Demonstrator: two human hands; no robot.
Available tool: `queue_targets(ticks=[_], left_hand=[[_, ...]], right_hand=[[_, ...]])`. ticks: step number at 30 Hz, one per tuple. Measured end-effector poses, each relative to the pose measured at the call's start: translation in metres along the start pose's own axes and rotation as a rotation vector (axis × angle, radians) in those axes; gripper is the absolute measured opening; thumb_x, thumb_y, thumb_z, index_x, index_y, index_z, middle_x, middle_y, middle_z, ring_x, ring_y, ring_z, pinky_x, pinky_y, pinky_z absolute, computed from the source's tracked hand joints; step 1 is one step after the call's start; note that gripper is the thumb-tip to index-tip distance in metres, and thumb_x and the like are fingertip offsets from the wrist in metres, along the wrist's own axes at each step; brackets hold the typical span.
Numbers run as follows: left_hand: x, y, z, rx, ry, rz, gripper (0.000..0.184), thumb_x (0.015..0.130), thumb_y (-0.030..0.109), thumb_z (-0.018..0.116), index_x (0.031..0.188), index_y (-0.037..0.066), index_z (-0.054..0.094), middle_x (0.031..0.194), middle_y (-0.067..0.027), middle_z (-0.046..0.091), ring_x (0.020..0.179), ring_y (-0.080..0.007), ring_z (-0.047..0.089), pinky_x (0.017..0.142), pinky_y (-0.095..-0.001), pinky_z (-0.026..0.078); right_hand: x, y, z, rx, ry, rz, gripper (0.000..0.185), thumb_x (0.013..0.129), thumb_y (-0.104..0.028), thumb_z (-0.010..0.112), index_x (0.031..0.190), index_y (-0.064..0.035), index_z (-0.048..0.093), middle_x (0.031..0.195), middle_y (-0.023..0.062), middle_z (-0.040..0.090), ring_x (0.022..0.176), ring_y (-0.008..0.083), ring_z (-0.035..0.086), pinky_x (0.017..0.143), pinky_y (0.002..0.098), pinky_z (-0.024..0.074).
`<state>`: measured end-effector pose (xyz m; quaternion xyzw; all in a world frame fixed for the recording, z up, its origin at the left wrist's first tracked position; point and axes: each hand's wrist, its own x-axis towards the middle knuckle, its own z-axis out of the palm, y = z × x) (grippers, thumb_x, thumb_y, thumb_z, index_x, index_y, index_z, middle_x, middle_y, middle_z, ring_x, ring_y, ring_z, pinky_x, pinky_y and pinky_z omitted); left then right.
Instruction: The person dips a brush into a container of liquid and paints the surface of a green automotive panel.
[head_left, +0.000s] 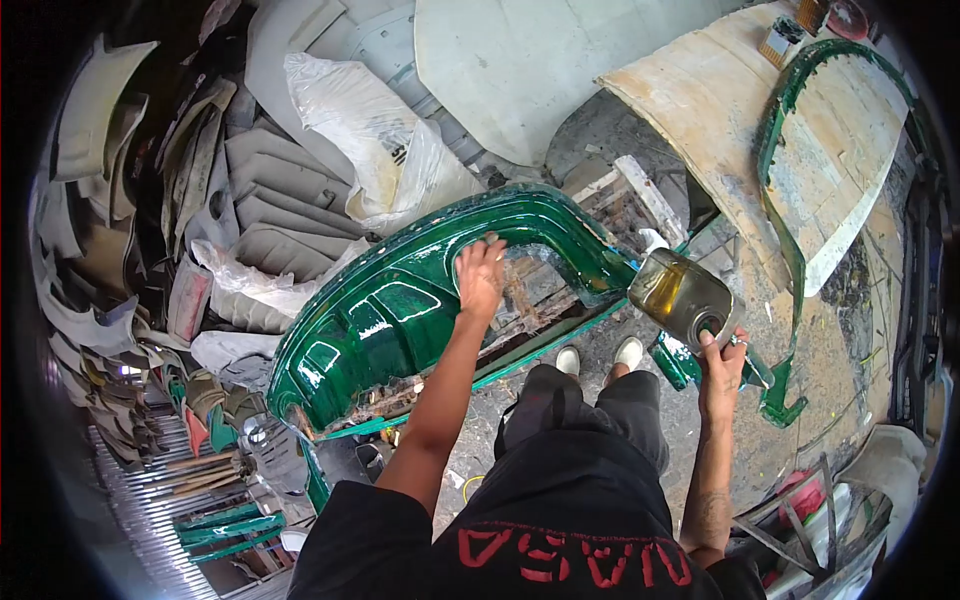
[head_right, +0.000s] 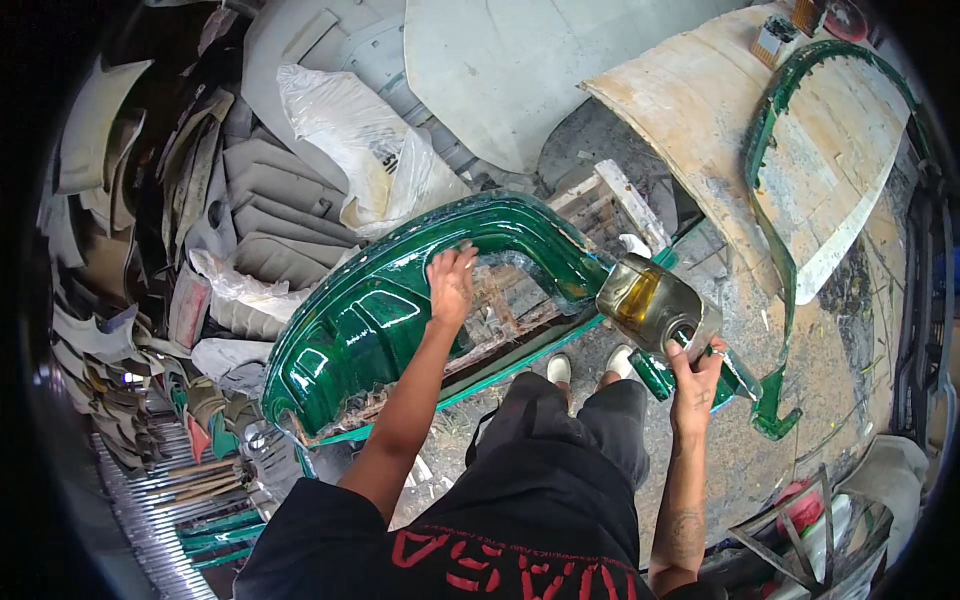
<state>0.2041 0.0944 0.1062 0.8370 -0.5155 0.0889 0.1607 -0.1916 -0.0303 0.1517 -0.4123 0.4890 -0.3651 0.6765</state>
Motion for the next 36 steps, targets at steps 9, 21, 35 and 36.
queue_targets(ticks=[9,21,35,36], left_hand=[[0.041,0.056,0.009,-0.099,-0.441,0.363,0.028,0.089,0.009,0.052,0.113,0.009,0.066,0.106,-0.0122,0.055,0.107,-0.0335,0.050,0.093,-0.0483,0.041],[0.115,0.042,-0.010,-0.038,-0.913,0.702,0.023,0.092,0.010,0.055,0.111,0.011,0.068,0.109,-0.0080,0.062,0.111,-0.0312,0.055,0.106,-0.0475,0.036],[0.154,0.052,0.012,0.031,-1.106,0.811,0.021,0.095,0.022,0.055,0.107,0.013,0.069,0.105,-0.0062,0.065,0.109,-0.0295,0.057,0.098,-0.0448,0.040],[0.154,0.059,0.006,0.035,-1.108,0.816,0.021,0.095,0.022,0.055,0.107,0.013,0.069,0.105,-0.0062,0.065,0.109,-0.0295,0.057,0.098,-0.0448,0.040]], right_hand=[[-0.011,0.002,-0.003,0.051,0.086,-0.005,0.054,0.087,-0.015,0.072,0.128,-0.0034,0.039,0.109,0.0083,0.061,0.097,0.0147,0.056,0.088,0.0292,0.0452],[-0.022,0.001,-0.013,0.108,0.077,-0.017,0.053,0.089,-0.010,0.066,0.133,-0.0044,0.036,0.121,0.0097,0.059,0.106,0.0166,0.056,0.095,0.0307,0.0432],[-0.036,0.003,-0.018,0.169,0.208,-0.032,0.054,0.086,-0.012,0.073,0.126,-0.0047,0.038,0.113,0.0109,0.061,0.103,0.0171,0.059,0.092,0.0312,0.0459],[-0.037,0.003,-0.018,0.176,0.214,-0.039,0.054,0.086,-0.013,0.073,0.126,-0.0047,0.038,0.113,0.0109,0.061,0.103,0.0172,0.058,0.092,0.0314,0.0454]])
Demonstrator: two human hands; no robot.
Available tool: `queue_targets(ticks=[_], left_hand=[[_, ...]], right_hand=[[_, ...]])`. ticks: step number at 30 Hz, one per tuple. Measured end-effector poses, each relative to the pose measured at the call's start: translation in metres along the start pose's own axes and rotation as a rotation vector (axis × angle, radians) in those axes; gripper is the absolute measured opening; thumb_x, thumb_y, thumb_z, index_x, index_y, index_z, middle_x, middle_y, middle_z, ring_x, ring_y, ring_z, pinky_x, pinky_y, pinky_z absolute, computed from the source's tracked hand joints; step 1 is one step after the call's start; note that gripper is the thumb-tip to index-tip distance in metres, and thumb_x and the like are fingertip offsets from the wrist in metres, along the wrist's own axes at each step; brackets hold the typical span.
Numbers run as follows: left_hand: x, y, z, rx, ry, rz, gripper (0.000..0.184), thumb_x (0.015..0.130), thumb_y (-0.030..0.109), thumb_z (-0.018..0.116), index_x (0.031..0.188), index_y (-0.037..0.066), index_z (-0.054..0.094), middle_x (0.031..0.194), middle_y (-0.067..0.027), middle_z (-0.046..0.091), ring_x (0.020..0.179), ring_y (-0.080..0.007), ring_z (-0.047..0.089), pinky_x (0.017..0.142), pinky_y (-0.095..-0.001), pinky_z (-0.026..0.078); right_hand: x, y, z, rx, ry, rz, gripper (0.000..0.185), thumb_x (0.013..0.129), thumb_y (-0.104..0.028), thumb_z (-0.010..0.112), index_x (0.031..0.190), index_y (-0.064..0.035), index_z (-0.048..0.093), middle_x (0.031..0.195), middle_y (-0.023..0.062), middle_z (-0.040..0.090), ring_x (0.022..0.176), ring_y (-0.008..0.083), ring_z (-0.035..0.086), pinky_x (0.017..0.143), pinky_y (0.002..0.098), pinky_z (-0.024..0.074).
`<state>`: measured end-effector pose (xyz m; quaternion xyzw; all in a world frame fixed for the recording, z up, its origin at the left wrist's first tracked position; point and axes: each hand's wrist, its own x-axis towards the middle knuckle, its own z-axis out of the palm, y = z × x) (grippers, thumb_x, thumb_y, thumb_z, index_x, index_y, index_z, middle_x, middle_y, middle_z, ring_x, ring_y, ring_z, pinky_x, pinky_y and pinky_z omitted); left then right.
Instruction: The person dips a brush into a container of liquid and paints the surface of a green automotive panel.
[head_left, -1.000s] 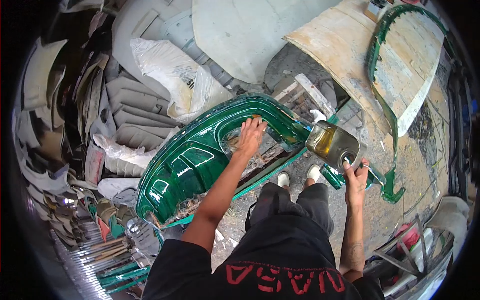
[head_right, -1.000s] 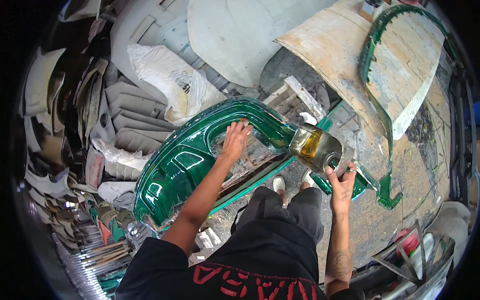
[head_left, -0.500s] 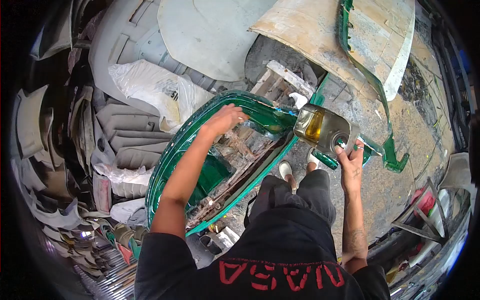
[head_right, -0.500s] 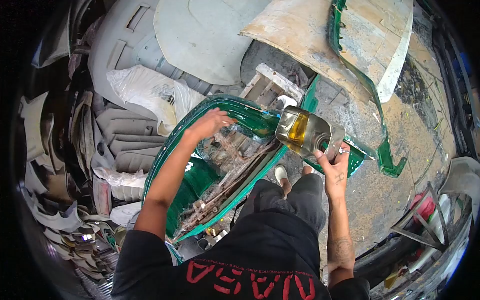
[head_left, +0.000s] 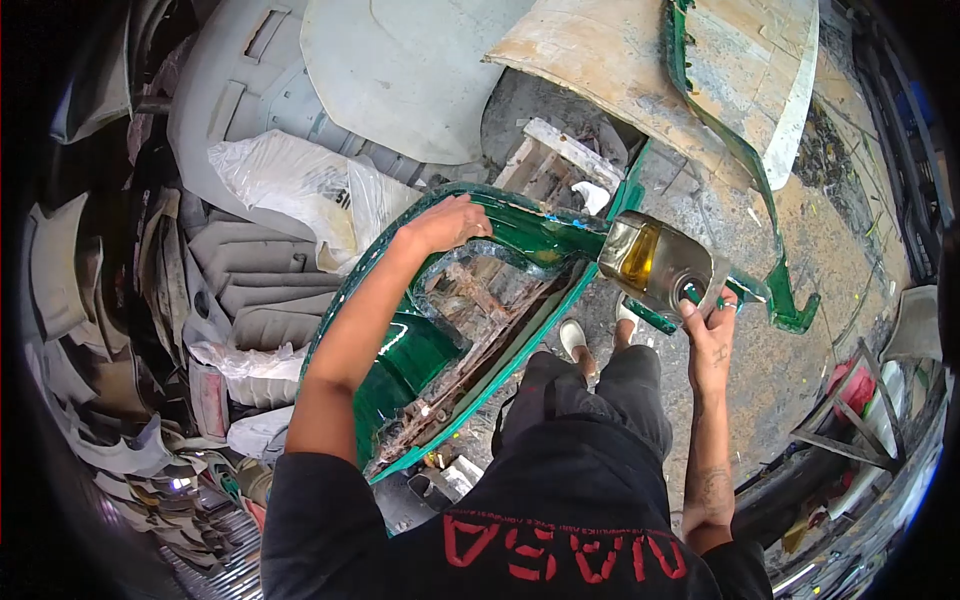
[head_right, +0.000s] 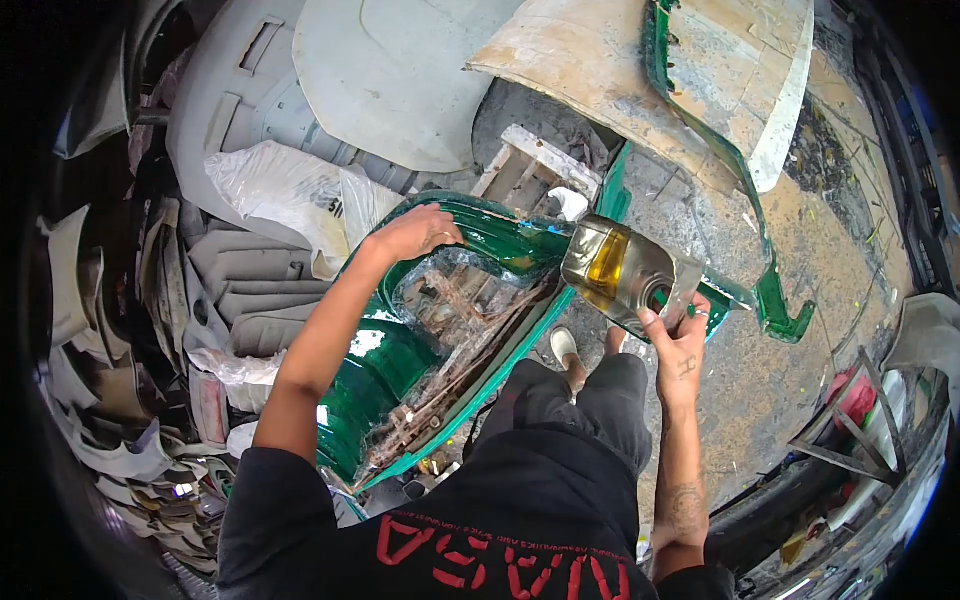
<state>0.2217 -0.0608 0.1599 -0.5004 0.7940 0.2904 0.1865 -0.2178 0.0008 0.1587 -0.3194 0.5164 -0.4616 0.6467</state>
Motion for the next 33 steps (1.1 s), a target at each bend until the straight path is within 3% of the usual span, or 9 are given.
queue_targets(ticks=[4,6,8,12,14,18,19,28,33], left_hand=[[0.016,0.010,0.014,-0.073,0.026,0.094,0.020,0.096,0.023,0.055,0.106,0.014,0.070,0.104,-0.0067,0.065,0.102,-0.0324,0.056,0.095,-0.0463,0.041],[0.022,0.002,0.036,-0.017,0.236,0.219,0.020,0.096,0.023,0.055,0.105,0.014,0.070,0.098,-0.0063,0.064,0.097,-0.0322,0.056,0.094,-0.0461,0.041],[0.014,-0.005,0.026,-0.044,0.094,0.108,0.021,0.096,0.022,0.054,0.105,0.012,0.069,0.095,-0.0072,0.064,0.098,-0.0333,0.057,0.093,-0.0465,0.041],[-0.038,-0.006,0.015,-0.041,0.257,-0.007,0.023,0.097,0.019,0.050,0.105,0.009,0.069,0.097,-0.0107,0.063,0.097,-0.0338,0.058,0.095,-0.0467,0.040],[-0.052,0.004,0.027,-0.059,0.491,-0.024,0.027,0.095,0.020,0.049,0.107,0.011,0.071,0.101,-0.0079,0.062,0.095,-0.0338,0.056,0.092,-0.0424,0.041],[-0.029,0.042,0.058,-0.216,0.594,-0.034,0.026,0.093,0.017,0.052,0.112,0.008,0.068,0.091,-0.0103,0.060,0.085,-0.0339,0.053,0.084,-0.0416,0.042],[-0.032,0.041,0.063,-0.225,0.605,-0.051,0.026,0.093,0.017,0.052,0.112,0.008,0.068,0.091,-0.0103,0.060,0.085,-0.0339,0.053,0.084,-0.0416,0.042],[-0.083,0.051,0.123,-0.275,1.251,-0.625,0.025,0.091,0.002,0.053,0.112,0.005,0.066,0.087,-0.0127,0.059,0.082,-0.0323,0.052,0.076,-0.0415,0.043],[-0.029,0.082,0.122,-0.492,1.423,-0.412,0.025,0.089,0.000,0.057,0.111,0.005,0.068,0.087,-0.0136,0.060,0.081,-0.0313,0.051,0.076,-0.0406,0.043]], right_hand=[[0.001,0.006,0.001,-0.020,0.011,0.044,0.054,0.086,-0.012,0.073,0.126,-0.0048,0.038,0.113,0.0104,0.060,0.104,0.0174,0.058,0.094,0.0318,0.0445],[0.001,0.006,0.004,-0.009,0.016,0.018,0.052,0.086,-0.011,0.072,0.126,-0.0046,0.039,0.114,0.0100,0.060,0.104,0.0171,0.057,0.094,0.0320,0.0438],[0.002,0.008,0.004,-0.006,0.007,0.018,0.052,0.087,-0.011,0.072,0.126,-0.0045,0.038,0.114,0.0099,0.060,0.104,0.0169,0.057,0.094,0.0320,0.0436],[0.002,0.003,0.010,0.002,0.005,0.024,0.052,0.087,-0.010,0.071,0.127,-0.0044,0.038,0.115,0.0092,0.059,0.103,0.0163,0.056,0.094,0.0313,0.0436],[0.005,0.003,0.012,0.018,0.002,0.008,0.052,0.087,-0.010,0.071,0.127,-0.0046,0.038,0.114,0.0089,0.060,0.102,0.0162,0.056,0.093,0.0311,0.0436],[0.010,0.003,0.018,-0.007,-0.006,0.038,0.052,0.087,-0.011,0.071,0.128,-0.0050,0.039,0.112,0.0082,0.060,0.101,0.0158,0.056,0.093,0.0306,0.0433],[0.013,0.006,0.017,-0.048,-0.058,0.031,0.051,0.091,-0.012,0.065,0.133,-0.0064,0.037,0.125,0.0093,0.056,0.111,0.0172,0.053,0.096,0.0306,0.0417],[0.029,-0.001,0.044,-0.188,-0.184,0.017,0.050,0.092,-0.016,0.065,0.133,-0.0056,0.039,0.123,0.0069,0.057,0.107,0.0153,0.053,0.092,0.0300,0.0429],[0.037,-0.009,0.058,-0.282,-0.261,0.081,0.050,0.091,-0.018,0.066,0.132,-0.0050,0.040,0.121,0.0065,0.056,0.107,0.0169,0.054,0.091,0.0307,0.0441]])
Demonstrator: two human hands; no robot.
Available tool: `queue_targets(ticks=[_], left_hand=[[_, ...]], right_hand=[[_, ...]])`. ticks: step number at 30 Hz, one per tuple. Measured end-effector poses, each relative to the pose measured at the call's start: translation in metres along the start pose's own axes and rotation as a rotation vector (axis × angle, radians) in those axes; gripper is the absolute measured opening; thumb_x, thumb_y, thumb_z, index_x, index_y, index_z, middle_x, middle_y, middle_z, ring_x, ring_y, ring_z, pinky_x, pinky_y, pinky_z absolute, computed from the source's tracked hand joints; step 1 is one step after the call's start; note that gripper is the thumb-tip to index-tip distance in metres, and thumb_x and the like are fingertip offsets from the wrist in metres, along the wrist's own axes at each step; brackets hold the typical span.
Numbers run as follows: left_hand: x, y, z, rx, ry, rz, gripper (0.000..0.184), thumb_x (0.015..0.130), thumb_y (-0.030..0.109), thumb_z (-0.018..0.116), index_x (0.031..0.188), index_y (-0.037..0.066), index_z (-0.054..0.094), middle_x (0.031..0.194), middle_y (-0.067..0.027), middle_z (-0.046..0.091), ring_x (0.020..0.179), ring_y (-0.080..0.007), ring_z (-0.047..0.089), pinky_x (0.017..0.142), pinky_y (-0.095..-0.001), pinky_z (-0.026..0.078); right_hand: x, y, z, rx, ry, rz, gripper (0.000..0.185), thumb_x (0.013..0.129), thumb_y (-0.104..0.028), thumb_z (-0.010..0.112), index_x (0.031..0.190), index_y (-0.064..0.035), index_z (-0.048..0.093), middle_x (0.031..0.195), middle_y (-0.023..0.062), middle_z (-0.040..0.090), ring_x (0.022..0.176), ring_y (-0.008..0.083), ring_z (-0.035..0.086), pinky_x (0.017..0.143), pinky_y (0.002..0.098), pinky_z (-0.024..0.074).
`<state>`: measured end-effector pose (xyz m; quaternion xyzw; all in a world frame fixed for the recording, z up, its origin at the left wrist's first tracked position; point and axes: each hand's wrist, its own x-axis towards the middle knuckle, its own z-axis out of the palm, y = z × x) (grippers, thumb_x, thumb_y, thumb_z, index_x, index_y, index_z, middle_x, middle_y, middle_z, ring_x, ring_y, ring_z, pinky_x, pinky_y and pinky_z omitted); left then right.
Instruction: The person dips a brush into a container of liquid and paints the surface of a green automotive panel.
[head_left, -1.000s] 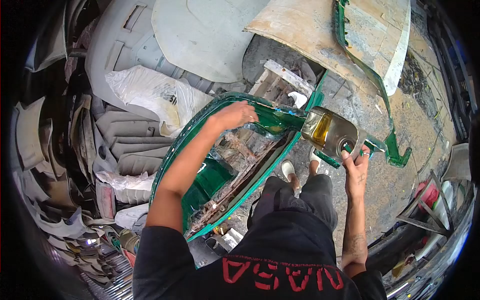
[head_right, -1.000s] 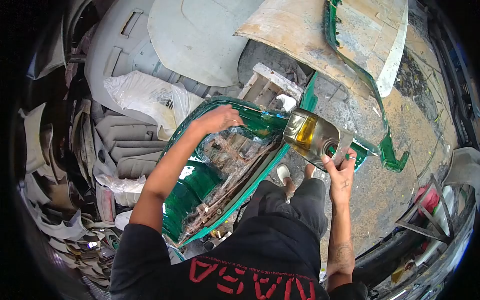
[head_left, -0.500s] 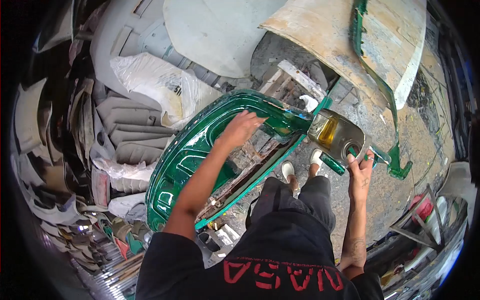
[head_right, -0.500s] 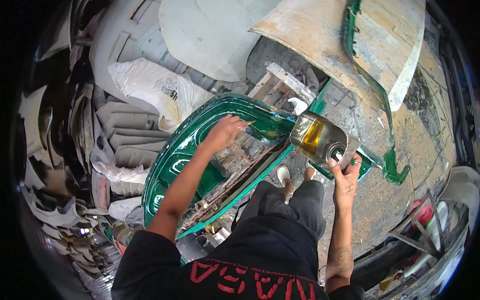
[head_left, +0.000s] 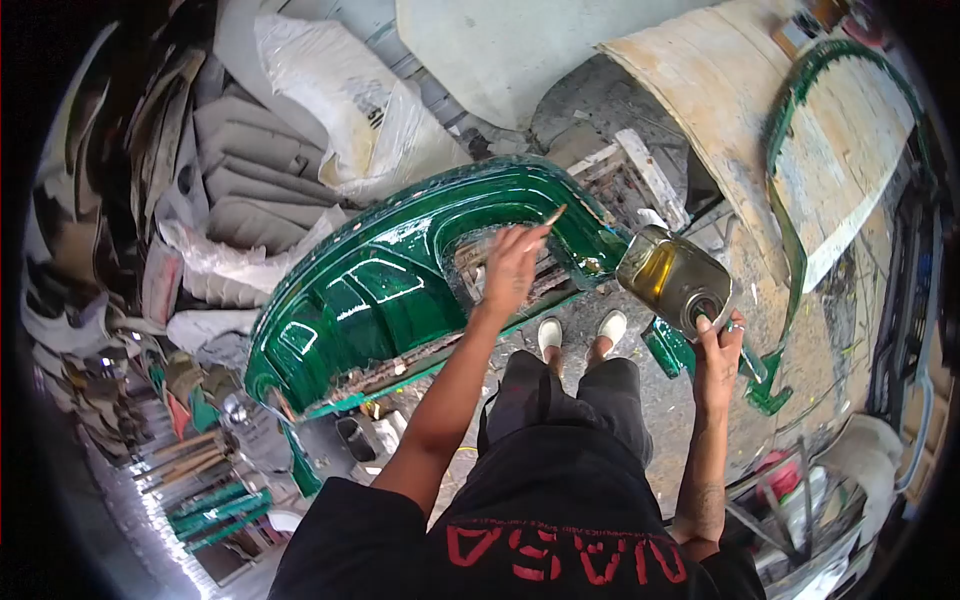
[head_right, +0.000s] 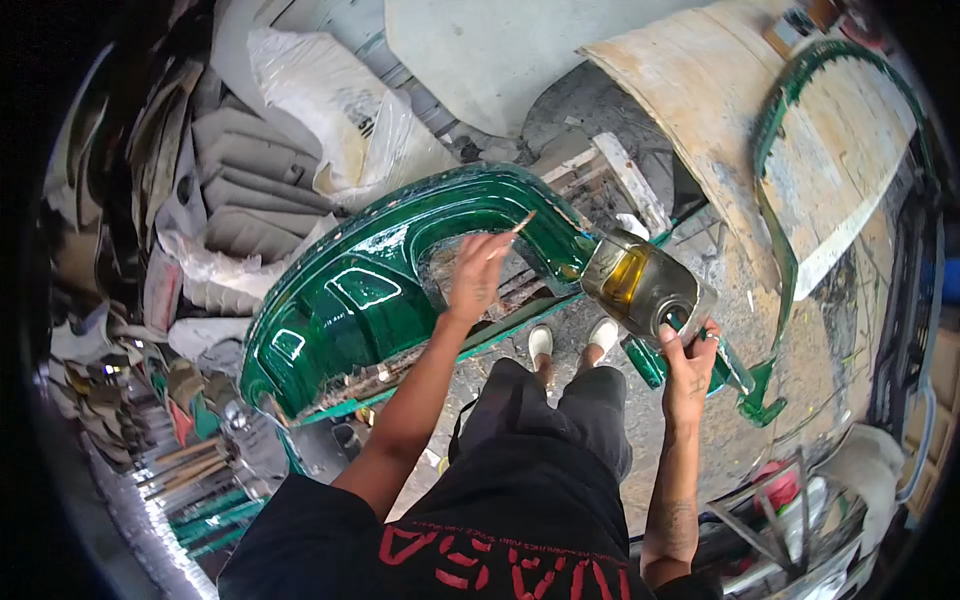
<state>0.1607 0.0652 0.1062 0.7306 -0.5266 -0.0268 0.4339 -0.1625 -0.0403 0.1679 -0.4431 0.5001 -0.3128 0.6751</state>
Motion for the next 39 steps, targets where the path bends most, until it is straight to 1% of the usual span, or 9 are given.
queue_targets(ticks=[6,9,11,16,18,24,27,33,39], left_hand=[[0.002,-0.027,-0.027,0.084,0.028,-0.157,0.025,0.087,0.000,0.053,0.106,0.007,0.066,0.089,-0.0116,0.065,0.078,-0.0328,0.057,0.077,-0.0424,0.042],[-0.028,-0.077,-0.046,0.053,0.261,-0.312,0.019,0.093,0.011,0.056,0.105,0.004,0.070,0.090,-0.0131,0.070,0.080,-0.0254,0.065,0.078,-0.0386,0.049],[-0.024,-0.065,-0.073,0.086,0.302,-0.655,0.023,0.096,0.017,0.056,0.105,0.002,0.071,0.085,-0.0100,0.071,0.077,-0.0169,0.065,0.071,-0.0316,0.050],[0.013,-0.038,-0.056,-0.231,0.185,-0.588,0.023,0.096,0.018,0.060,0.105,0.001,0.071,0.080,-0.0082,0.071,0.072,-0.0111,0.065,0.065,-0.0264,0.050],[0.038,-0.031,-0.033,-0.153,0.043,-0.566,0.020,0.094,0.016,0.060,0.097,0.000,0.071,0.073,-0.0091,0.070,0.068,-0.0128,0.066,0.063,-0.0282,0.052],[0.076,-0.027,0.019,-0.039,-0.312,-0.444,0.022,0.083,0.018,0.065,0.083,-0.004,0.067,0.076,-0.0233,0.066,0.073,-0.0404,0.066,0.067,-0.0437,0.052],[0.077,-0.017,0.043,0.059,-0.432,-0.372,0.024,0.085,0.021,0.063,0.084,-0.002,0.070,0.068,-0.0170,0.068,0.064,-0.0285,0.069,0.064,-0.0382,0.053],[0.051,-0.008,0.081,0.063,-0.515,-0.339,0.023,0.086,0.018,0.065,0.078,-0.004,0.068,0.071,-0.0259,0.063,0.072,-0.0430,0.065,0.064,-0.0462,0.051],[0.048,-0.016,0.073,0.231,-0.274,-0.365,0.024,0.087,0.014,0.061,0.071,-0.005,0.060,0.072,-0.0279,0.061,0.074,-0.0478,0.062,0.065,-0.0525,0.050]], right_hand=[[0.017,-0.006,0.007,-0.073,-0.051,0.005,0.049,0.092,-0.020,0.066,0.130,-0.0049,0.041,0.118,0.0079,0.057,0.099,0.0158,0.055,0.083,0.0293,0.0460],[0.023,-0.013,0.013,-0.123,-0.072,0.044,0.049,0.091,-0.020,0.067,0.130,-0.0040,0.041,0.117,0.0083,0.057,0.101,0.0160,0.055,0.087,0.0302,0.0455],[0.027,-0.013,0.017,-0.046,-0.098,0.003,0.049,0.092,-0.020,0.067,0.130,-0.0036,0.041,0.117,0.0082,0.057,0.102,0.0156,0.054,0.089,0.0303,0.0442],[0.039,-0.005,0.018,-0.017,-0.122,-0.017,0.050,0.092,-0.020,0.067,0.130,-0.0018,0.040,0.118,0.0098,0.057,0.104,0.0169,0.055,0.093,0.0323,0.0437],[0.043,-0.006,0.020,-0.014,-0.137,-0.025,0.050,0.092,-0.019,0.067,0.131,-0.0013,0.040,0.119,0.0104,0.057,0.105,0.0173,0.055,0.094,0.0328,0.0440],[0.043,-0.009,0.017,-0.099,-0.117,0.022,0.058,0.088,-0.021,0.071,0.133,-0.0021,0.038,0.117,0.0098,0.059,0.104,0.0167,0.054,0.096,0.0305,0.0404],[0.040,-0.006,0.016,0.040,-0.107,-0.013,0.056,0.088,-0.019,0.071,0.131,-0.0021,0.038,0.116,0.0105,0.059,0.103,0.0168,0.054,0.095,0.0304,0.0401],[0.034,-0.003,-0.009,0.111,-0.025,-0.025,0.058,0.088,-0.018,0.071,0.132,-0.0017,0.035,0.115,0.0101,0.059,0.103,0.0160,0.053,0.095,0.0302,0.0405],[0.036,-0.001,-0.030,0.177,-0.011,-0.013,0.050,0.091,-0.015,0.068,0.130,-0.0057,0.037,0.118,0.0096,0.058,0.103,0.0165,0.056,0.090,0.0301,0.0449]])
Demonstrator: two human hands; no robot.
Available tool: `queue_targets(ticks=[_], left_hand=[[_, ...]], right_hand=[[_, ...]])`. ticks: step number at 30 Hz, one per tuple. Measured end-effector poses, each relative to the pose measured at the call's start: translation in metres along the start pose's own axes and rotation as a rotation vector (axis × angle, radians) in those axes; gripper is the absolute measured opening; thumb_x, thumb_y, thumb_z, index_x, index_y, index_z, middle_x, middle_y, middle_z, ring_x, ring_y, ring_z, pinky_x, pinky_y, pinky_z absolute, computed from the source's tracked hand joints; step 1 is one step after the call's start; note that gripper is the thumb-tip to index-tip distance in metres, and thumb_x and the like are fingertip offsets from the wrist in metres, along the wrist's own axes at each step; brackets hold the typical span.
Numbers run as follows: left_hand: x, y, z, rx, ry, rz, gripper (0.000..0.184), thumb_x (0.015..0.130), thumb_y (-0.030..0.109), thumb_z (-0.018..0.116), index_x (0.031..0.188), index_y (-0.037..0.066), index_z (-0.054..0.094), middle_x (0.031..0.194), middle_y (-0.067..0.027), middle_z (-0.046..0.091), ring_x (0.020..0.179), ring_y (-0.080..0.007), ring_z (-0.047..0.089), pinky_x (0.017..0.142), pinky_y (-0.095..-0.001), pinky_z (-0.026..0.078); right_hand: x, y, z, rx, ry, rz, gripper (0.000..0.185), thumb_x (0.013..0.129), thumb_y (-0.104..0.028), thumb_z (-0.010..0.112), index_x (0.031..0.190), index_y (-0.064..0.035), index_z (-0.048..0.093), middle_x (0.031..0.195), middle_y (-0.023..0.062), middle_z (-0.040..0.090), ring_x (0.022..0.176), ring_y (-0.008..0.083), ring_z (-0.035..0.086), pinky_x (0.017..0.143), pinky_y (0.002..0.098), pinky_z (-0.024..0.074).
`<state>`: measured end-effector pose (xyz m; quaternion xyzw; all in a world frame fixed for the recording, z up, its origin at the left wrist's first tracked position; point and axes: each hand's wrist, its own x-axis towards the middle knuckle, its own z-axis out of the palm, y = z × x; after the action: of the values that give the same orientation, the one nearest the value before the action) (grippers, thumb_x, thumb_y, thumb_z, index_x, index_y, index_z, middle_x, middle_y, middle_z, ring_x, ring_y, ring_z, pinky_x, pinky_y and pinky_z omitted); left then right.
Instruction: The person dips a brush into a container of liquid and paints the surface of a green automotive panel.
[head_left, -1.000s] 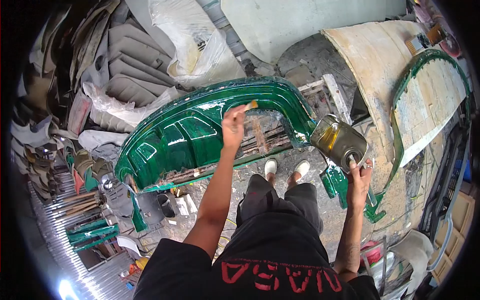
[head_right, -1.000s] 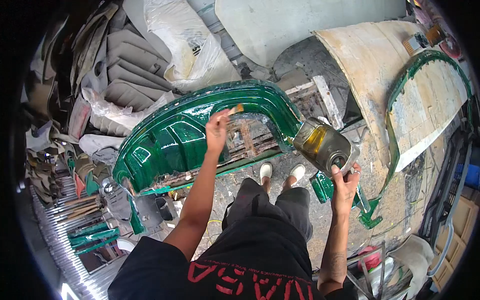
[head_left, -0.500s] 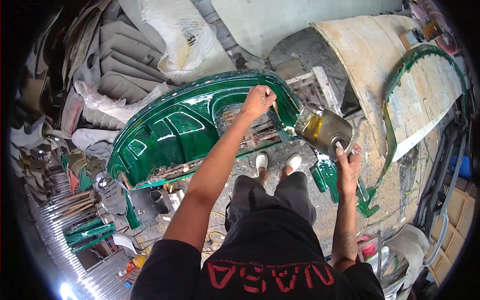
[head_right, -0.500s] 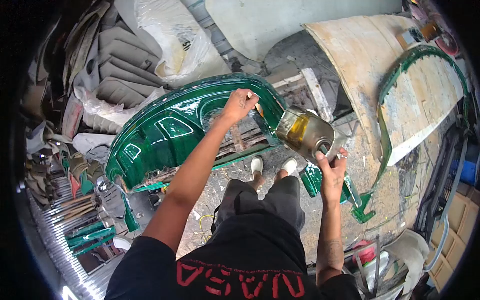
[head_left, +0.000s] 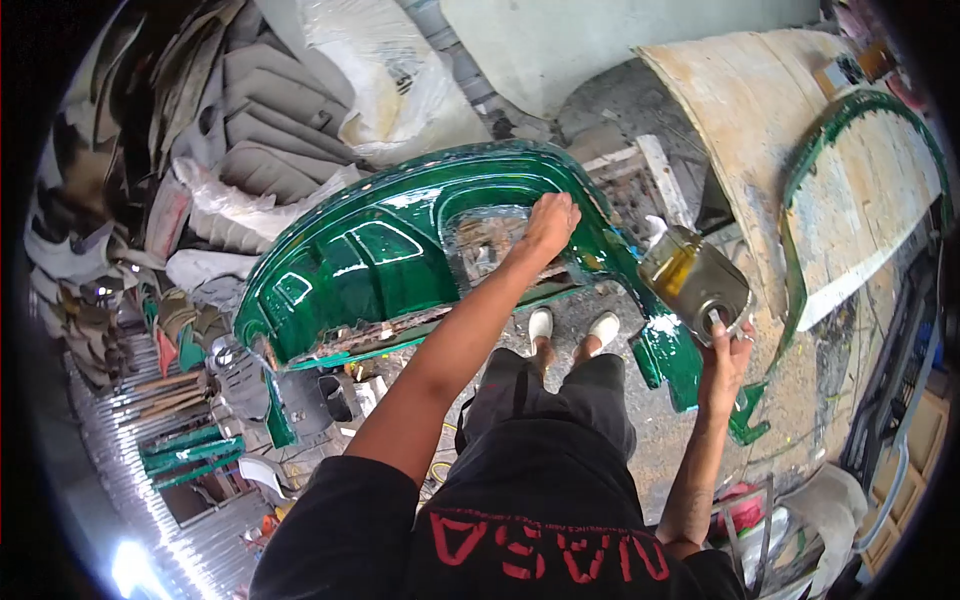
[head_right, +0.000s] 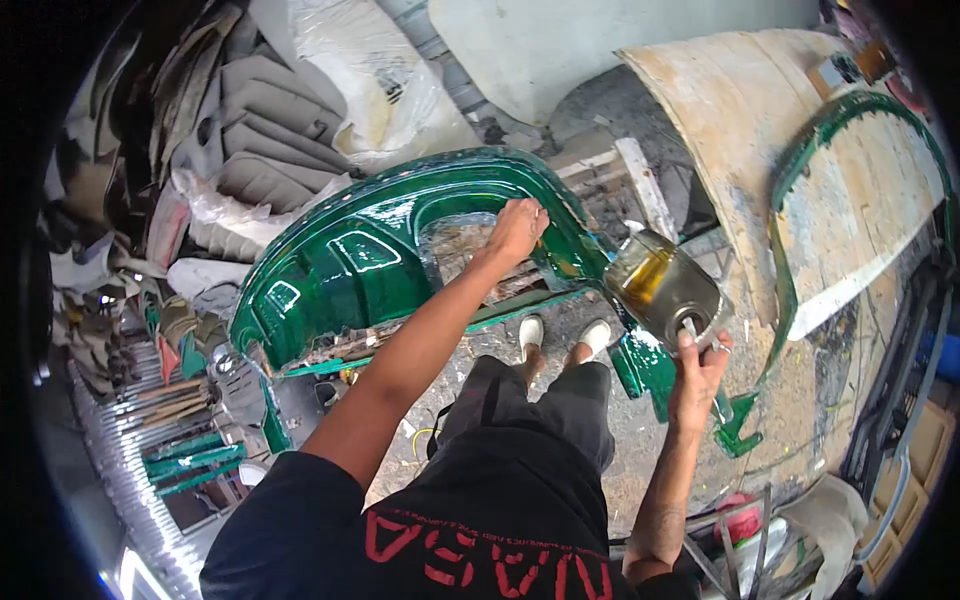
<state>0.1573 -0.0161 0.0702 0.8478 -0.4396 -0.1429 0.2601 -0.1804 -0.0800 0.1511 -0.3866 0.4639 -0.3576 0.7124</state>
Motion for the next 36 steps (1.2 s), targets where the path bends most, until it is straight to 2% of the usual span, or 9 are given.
queue_targets(ticks=[4,7,10,11,20,27,32,34,36], left_hand=[[0.006,-0.028,-0.034,-0.016,0.191,-0.017,0.023,0.088,0.015,0.062,0.075,-0.004,0.064,0.071,-0.0244,0.064,0.067,-0.0398,0.066,0.062,-0.0468,0.052],[-0.001,-0.061,-0.065,-0.183,0.287,-0.125,0.023,0.091,0.019,0.064,0.086,-0.002,0.070,0.069,-0.0134,0.069,0.062,-0.0187,0.066,0.060,-0.0338,0.052],[-0.022,-0.095,-0.086,-0.374,0.408,-0.192,0.023,0.090,0.019,0.063,0.083,-0.001,0.070,0.066,-0.0132,0.068,0.059,-0.0207,0.067,0.058,-0.0341,0.052],[-0.031,-0.101,-0.098,-0.297,0.422,-0.211,0.023,0.092,0.020,0.062,0.087,0.000,0.072,0.064,-0.0096,0.068,0.059,-0.0152,0.065,0.058,-0.0311,0.051],[-0.110,-0.176,-0.126,-0.725,0.577,-0.613,0.024,0.092,0.021,0.064,0.099,-0.002,0.071,0.074,-0.0048,0.067,0.061,-0.0080,0.056,0.058,-0.0227,0.047],[-0.159,-0.206,-0.093,-0.958,0.729,-0.685,0.023,0.094,0.020,0.063,0.100,-0.001,0.071,0.078,-0.0049,0.068,0.066,-0.0081,0.060,0.060,-0.0233,0.049],[-0.159,-0.158,-0.151,-0.820,0.679,-0.497,0.028,0.096,0.026,0.063,0.104,-0.001,0.071,0.079,-0.0043,0.069,0.071,-0.0071,0.061,0.066,-0.0228,0.049],[-0.144,-0.107,-0.191,-0.829,0.546,-0.373,0.027,0.097,0.025,0.062,0.106,0.001,0.070,0.081,-0.0029,0.069,0.072,-0.0077,0.061,0.068,-0.0222,0.049],[-0.135,-0.079,-0.209,-0.818,0.339,-0.236,0.023,0.097,0.023,0.063,0.107,0.003,0.070,0.082,-0.0032,0.069,0.073,-0.0078,0.061,0.069,-0.0233,0.049]], right_hand=[[0.002,-0.005,0.002,-0.009,-0.034,0.016,0.053,0.091,-0.018,0.069,0.131,-0.0057,0.037,0.119,0.0090,0.057,0.102,0.0158,0.055,0.089,0.0301,0.0448],[0.005,-0.007,0.009,-0.025,-0.075,0.011,0.054,0.090,-0.020,0.070,0.131,-0.0058,0.038,0.119,0.0081,0.056,0.102,0.0153,0.054,0.086,0.0292,0.0445],[0.005,-0.008,0.017,-0.073,-0.116,0.020,0.053,0.090,-0.022,0.070,0.131,-0.0059,0.039,0.118,0.0072,0.056,0.102,0.0150,0.053,0.086,0.0282,0.0435],[0.005,-0.010,0.021,-0.103,-0.126,0.026,0.053,0.090,-0.023,0.070,0.130,-0.0058,0.040,0.118,0.0067,0.056,0.102,0.0148,0.053,0.086,0.0278,0.0428],[-0.003,-0.011,0.067,-0.220,-0.229,0.038,0.053,0.090,-0.021,0.069,0.130,-0.0029,0.039,0.120,0.0099,0.056,0.106,0.0167,0.051,0.094,0.0303,0.0397],[-0.018,0.013,0.113,-0.281,-0.307,0.039,0.056,0.089,-0.018,0.069,0.133,0.0000,0.039,0.121,0.0111,0.055,0.110,0.0195,0.050,0.100,0.0335,0.0367],[-0.032,0.029,0.154,-0.367,-0.338,0.013,0.060,0.086,-0.018,0.074,0.131,-0.0014,0.039,0.116,0.0103,0.057,0.105,0.0183,0.053,0.096,0.0329,0.0415],[-0.038,0.034,0.178,-0.388,-0.377,-0.004,0.051,0.089,-0.017,0.069,0.130,-0.0020,0.043,0.118,0.0095,0.057,0.106,0.0170,0.053,0.095,0.0313,0.0418],[-0.037,0.044,0.199,-0.338,-0.368,-0.030,0.056,0.083,-0.016,0.077,0.123,-0.0020,0.042,0.112,0.0091,0.059,0.102,0.0160,0.054,0.092,0.0309,0.0437]])
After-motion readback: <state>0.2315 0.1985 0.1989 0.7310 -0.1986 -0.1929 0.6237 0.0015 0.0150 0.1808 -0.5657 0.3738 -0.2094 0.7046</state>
